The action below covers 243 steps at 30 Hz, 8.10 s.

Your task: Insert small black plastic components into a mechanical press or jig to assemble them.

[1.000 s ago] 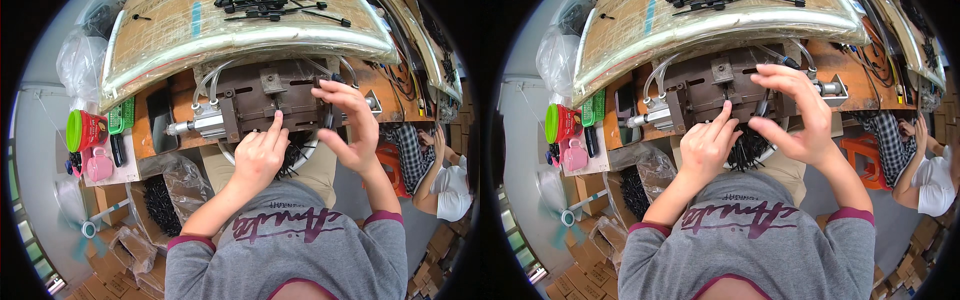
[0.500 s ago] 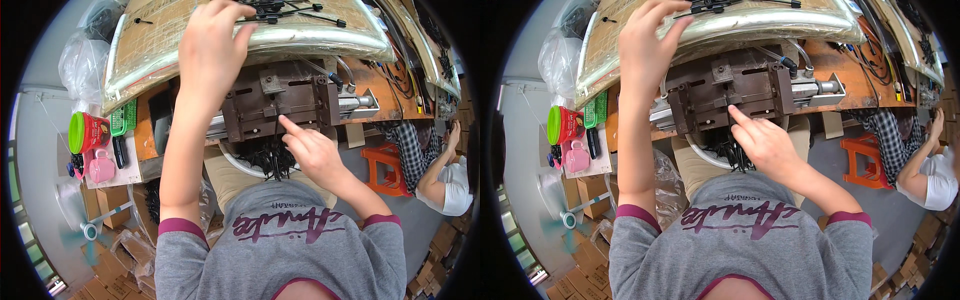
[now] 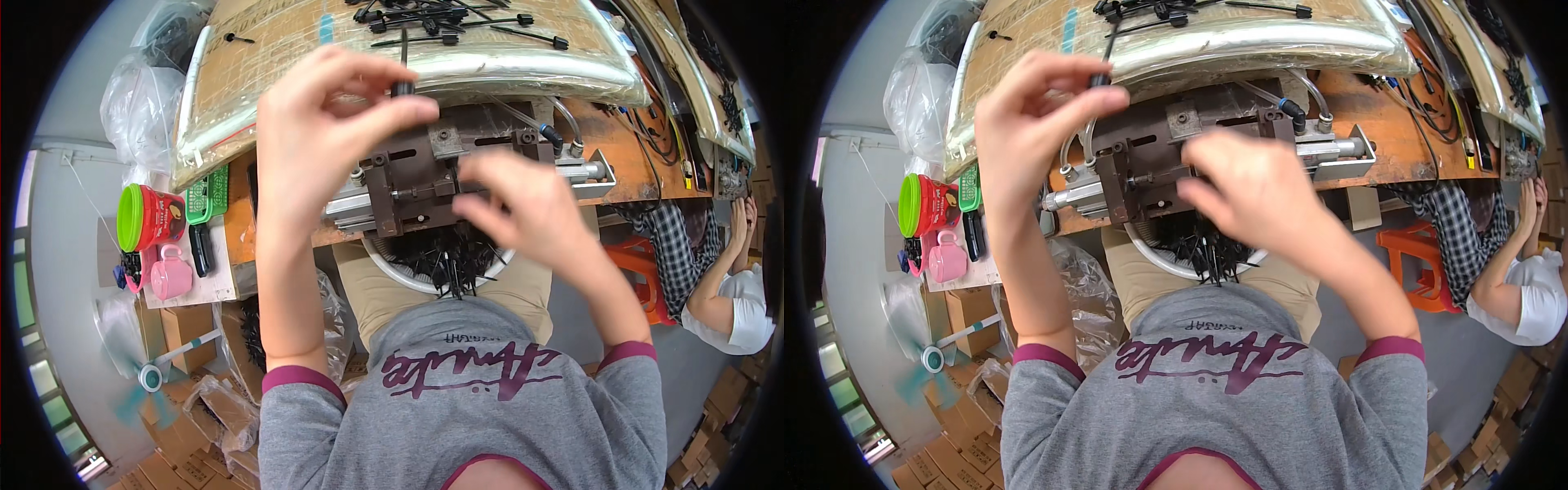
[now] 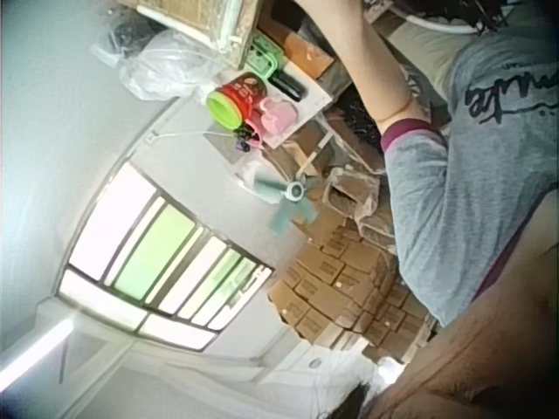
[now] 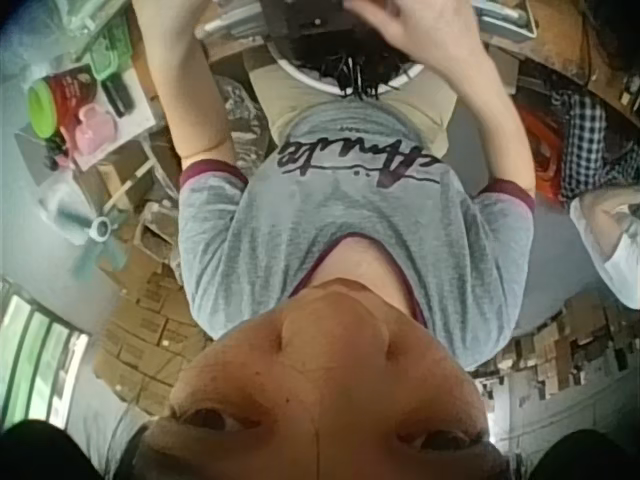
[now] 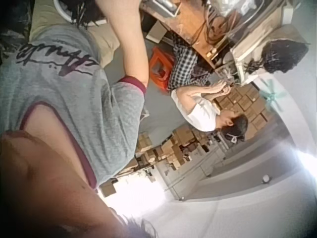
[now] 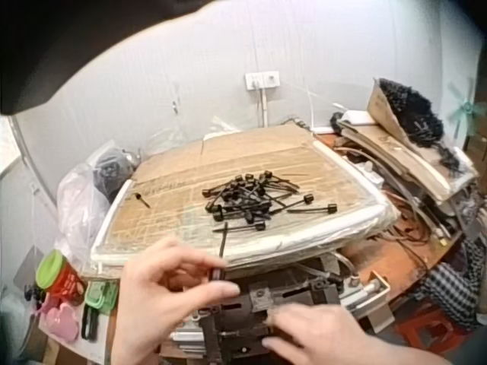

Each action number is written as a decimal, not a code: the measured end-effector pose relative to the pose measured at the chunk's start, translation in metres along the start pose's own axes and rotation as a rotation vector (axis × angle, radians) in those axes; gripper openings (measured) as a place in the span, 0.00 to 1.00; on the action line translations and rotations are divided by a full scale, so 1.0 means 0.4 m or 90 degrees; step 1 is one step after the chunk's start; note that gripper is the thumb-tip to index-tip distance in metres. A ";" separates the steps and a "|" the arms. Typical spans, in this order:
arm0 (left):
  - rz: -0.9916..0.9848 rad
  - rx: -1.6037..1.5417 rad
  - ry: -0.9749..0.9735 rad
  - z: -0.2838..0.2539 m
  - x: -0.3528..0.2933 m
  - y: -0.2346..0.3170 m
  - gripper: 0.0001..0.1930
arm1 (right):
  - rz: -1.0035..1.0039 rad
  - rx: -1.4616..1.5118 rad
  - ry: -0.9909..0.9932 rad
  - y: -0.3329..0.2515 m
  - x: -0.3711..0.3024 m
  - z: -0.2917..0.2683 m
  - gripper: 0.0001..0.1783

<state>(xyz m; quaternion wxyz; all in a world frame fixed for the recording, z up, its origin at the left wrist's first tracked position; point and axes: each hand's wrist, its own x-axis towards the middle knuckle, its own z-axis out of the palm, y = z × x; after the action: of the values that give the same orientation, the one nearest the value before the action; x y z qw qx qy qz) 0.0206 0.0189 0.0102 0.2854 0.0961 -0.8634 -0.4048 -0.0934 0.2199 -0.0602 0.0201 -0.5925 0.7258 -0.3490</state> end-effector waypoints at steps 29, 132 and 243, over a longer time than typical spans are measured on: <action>0.015 0.063 -0.054 0.211 -0.236 -0.029 0.21 | 0.310 0.263 0.042 0.075 0.372 -0.232 0.09; 0.156 0.396 -0.021 0.282 -0.303 -0.069 0.16 | -0.074 0.113 0.212 0.037 -0.095 -0.016 0.23; 0.128 0.333 -0.029 0.271 -0.312 -0.071 0.15 | 0.127 0.405 0.127 0.169 0.266 -0.188 0.08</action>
<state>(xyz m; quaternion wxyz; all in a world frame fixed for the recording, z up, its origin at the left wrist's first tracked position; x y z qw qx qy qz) 0.0593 0.1196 -0.1183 0.2701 0.0711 -0.9499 -0.1403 -0.2155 0.1668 0.0018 0.1664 -0.4454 0.6337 -0.6102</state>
